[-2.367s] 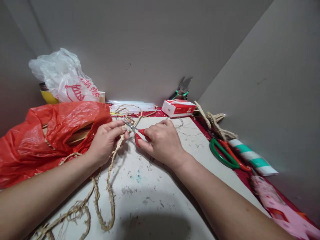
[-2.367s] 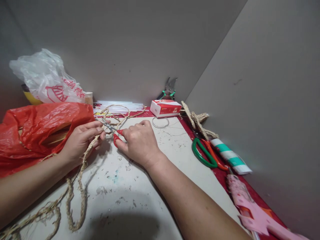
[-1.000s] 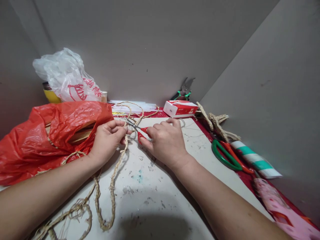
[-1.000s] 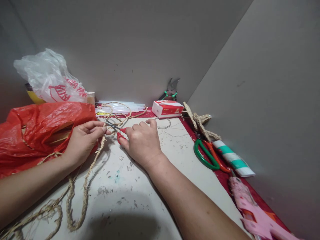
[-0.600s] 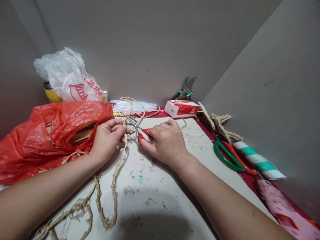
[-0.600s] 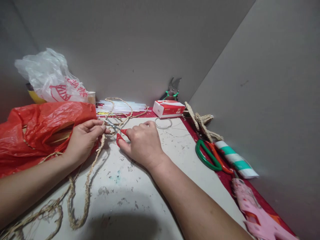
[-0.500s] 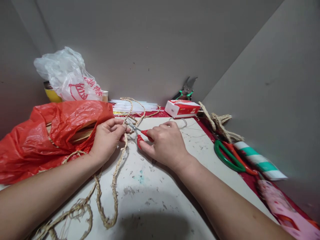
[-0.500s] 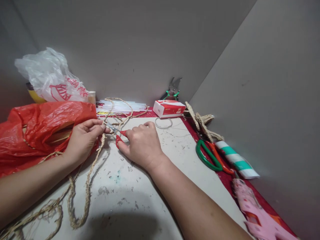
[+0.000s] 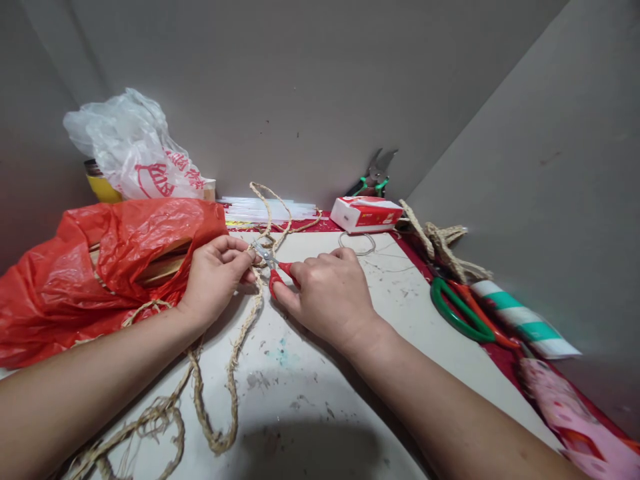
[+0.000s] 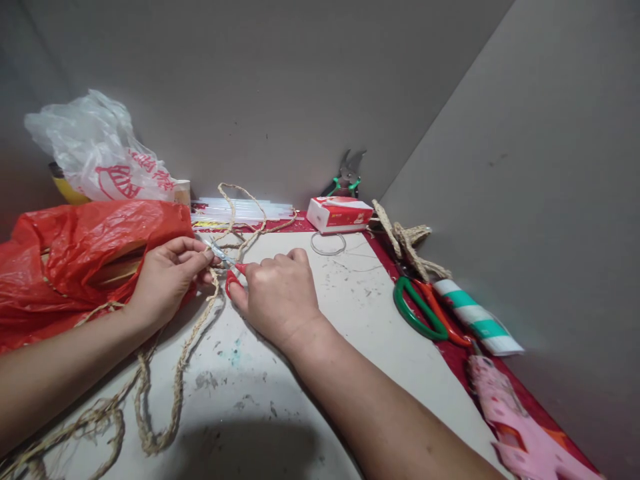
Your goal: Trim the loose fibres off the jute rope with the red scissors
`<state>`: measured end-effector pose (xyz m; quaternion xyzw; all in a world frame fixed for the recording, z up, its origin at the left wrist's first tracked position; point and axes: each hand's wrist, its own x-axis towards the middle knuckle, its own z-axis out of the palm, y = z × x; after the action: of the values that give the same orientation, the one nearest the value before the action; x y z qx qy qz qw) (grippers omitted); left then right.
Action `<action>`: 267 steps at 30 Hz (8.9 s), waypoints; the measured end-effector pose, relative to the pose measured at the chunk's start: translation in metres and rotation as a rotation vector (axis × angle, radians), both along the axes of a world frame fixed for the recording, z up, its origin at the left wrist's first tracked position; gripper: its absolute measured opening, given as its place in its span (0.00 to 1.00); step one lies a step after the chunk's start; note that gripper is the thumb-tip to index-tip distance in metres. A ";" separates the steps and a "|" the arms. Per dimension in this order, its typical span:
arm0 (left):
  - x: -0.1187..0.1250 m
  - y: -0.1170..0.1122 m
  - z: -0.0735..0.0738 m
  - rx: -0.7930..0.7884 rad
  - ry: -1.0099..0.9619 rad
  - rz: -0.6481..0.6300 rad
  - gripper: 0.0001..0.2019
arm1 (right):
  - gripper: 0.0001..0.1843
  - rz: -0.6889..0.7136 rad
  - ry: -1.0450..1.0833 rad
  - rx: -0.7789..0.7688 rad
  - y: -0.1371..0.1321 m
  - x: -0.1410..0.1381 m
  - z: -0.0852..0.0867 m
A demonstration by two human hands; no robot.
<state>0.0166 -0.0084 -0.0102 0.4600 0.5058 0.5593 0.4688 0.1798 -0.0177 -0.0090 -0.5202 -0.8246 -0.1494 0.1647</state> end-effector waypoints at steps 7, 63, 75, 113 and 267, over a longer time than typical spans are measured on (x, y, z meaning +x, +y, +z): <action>-0.001 0.001 -0.001 -0.030 -0.073 -0.053 0.11 | 0.19 0.017 0.051 -0.052 0.002 0.000 -0.001; 0.004 -0.012 0.004 -0.189 -0.016 -0.559 0.11 | 0.11 0.306 1.762 -0.772 0.022 0.008 -0.004; 0.004 -0.012 -0.001 -0.116 -0.030 -0.362 0.15 | 0.13 0.283 1.722 -0.762 0.022 0.005 -0.006; 0.004 -0.010 0.004 -0.174 -0.109 -0.449 0.08 | 0.17 0.205 1.526 -0.845 0.015 -0.001 -0.009; -0.008 -0.003 -0.004 0.413 0.354 0.159 0.04 | 0.20 -0.031 0.161 -0.192 0.004 0.004 0.008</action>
<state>0.0084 -0.0112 -0.0144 0.5953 0.4893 0.5966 0.2243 0.1840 -0.0136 -0.0009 -0.5564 -0.8112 -0.0298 0.1775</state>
